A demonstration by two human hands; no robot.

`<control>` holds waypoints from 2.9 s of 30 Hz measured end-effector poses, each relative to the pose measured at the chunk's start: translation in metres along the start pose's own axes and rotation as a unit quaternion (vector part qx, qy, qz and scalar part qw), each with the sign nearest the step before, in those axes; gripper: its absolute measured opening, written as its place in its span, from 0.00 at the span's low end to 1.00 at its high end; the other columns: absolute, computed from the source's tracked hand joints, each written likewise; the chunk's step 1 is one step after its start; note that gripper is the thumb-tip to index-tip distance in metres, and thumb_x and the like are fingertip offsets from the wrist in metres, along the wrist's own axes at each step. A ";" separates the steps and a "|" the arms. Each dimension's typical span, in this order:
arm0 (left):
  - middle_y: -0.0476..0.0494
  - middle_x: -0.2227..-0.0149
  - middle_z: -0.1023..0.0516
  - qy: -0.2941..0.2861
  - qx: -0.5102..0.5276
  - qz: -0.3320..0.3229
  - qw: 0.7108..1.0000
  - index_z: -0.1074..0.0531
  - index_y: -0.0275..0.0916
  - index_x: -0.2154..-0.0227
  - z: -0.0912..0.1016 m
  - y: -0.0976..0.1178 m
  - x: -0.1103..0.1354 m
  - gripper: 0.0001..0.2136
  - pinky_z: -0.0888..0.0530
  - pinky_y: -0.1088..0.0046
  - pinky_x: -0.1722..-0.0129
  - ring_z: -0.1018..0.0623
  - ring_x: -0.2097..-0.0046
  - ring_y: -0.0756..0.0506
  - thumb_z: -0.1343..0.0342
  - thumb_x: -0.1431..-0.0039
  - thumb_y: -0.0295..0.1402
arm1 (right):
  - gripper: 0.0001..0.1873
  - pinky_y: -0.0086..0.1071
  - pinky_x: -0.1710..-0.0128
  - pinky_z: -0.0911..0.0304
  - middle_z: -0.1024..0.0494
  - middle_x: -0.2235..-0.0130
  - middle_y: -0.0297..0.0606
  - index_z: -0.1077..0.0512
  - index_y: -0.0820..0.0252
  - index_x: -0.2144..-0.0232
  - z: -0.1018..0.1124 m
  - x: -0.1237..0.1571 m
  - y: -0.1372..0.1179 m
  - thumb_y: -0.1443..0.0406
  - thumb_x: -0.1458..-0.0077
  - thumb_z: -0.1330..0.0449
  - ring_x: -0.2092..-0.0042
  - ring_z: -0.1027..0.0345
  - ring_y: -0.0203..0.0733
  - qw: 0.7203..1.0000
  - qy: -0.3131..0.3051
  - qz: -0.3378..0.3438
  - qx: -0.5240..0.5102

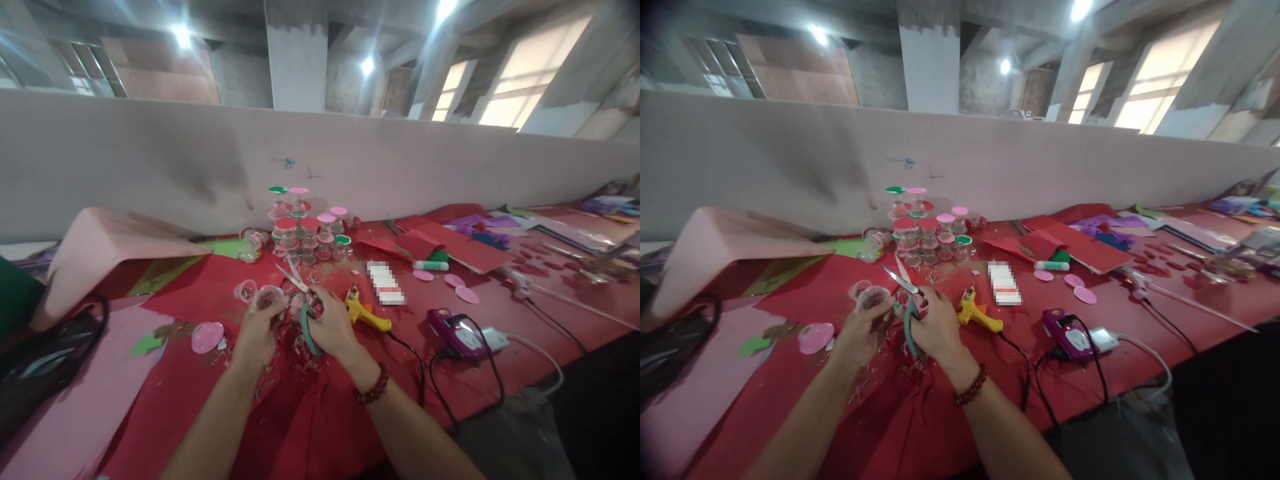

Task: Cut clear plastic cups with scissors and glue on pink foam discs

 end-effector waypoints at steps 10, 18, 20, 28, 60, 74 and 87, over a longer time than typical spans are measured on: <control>0.52 0.74 0.29 -0.104 -0.036 0.028 0.994 0.30 0.37 0.71 -0.020 -0.007 0.013 0.15 0.35 0.81 0.76 0.30 0.74 0.54 0.47 0.66 0.18 | 0.16 0.30 0.67 0.36 0.26 0.71 0.31 0.29 0.57 0.66 -0.021 -0.002 0.013 0.58 0.59 0.34 0.69 0.33 0.37 0.905 -0.069 -0.131 -0.400; 0.50 0.74 0.30 -0.145 0.037 0.102 0.984 0.29 0.36 0.70 -0.029 -0.011 0.022 0.09 0.36 0.81 0.78 0.33 0.76 0.55 0.45 0.58 0.23 | 0.20 0.28 0.70 0.37 0.27 0.70 0.30 0.28 0.56 0.66 -0.022 0.002 0.012 0.59 0.63 0.31 0.70 0.34 0.34 0.872 -0.074 -0.165 -0.456; 0.50 0.75 0.30 -0.146 0.056 0.102 0.982 0.29 0.36 0.71 -0.029 -0.010 0.021 0.08 0.37 0.81 0.79 0.34 0.77 0.55 0.44 0.57 0.24 | 0.19 0.28 0.72 0.38 0.28 0.71 0.29 0.28 0.56 0.65 -0.024 0.003 0.013 0.59 0.62 0.31 0.72 0.35 0.33 0.872 -0.086 -0.169 -0.452; 0.47 0.73 0.27 -0.102 0.099 0.112 0.984 0.28 0.35 0.70 -0.027 -0.004 0.023 0.09 0.33 0.78 0.78 0.30 0.75 0.52 0.44 0.58 0.25 | 0.20 0.28 0.68 0.38 0.26 0.68 0.32 0.28 0.57 0.66 -0.025 0.003 0.013 0.59 0.64 0.30 0.69 0.33 0.34 0.851 -0.087 -0.187 -0.482; 0.53 0.76 0.31 -0.111 0.041 0.011 0.993 0.33 0.37 0.70 -0.020 0.000 0.009 0.12 0.35 0.82 0.76 0.31 0.76 0.55 0.41 0.59 0.20 | 0.24 0.41 0.52 0.42 0.27 0.58 0.43 0.29 0.57 0.55 -0.001 0.004 -0.006 0.68 0.59 0.42 0.55 0.37 0.49 0.987 -0.002 0.077 0.140; 0.52 0.71 0.30 -0.093 0.063 0.020 0.993 0.33 0.38 0.65 -0.013 -0.002 0.006 0.18 0.32 0.84 0.75 0.30 0.75 0.57 0.40 0.60 0.18 | 0.17 0.30 0.63 0.38 0.23 0.68 0.37 0.25 0.55 0.60 -0.005 0.001 0.000 0.69 0.52 0.47 0.66 0.31 0.40 0.995 -0.048 0.063 0.060; 0.55 0.77 0.34 -0.091 0.089 0.020 0.992 0.34 0.38 0.70 -0.011 0.004 0.001 0.14 0.35 0.84 0.79 0.34 0.79 0.58 0.41 0.59 0.19 | 0.24 0.36 0.56 0.39 0.26 0.60 0.40 0.28 0.55 0.54 0.000 0.005 -0.008 0.69 0.57 0.43 0.58 0.34 0.46 0.985 -0.011 0.098 0.144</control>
Point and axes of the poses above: each hand's wrist, its own x-axis away from the middle knuckle, its own z-axis out of the back of the hand, y = z × x, the point moved 7 cm from there along -x, towards the middle knuckle
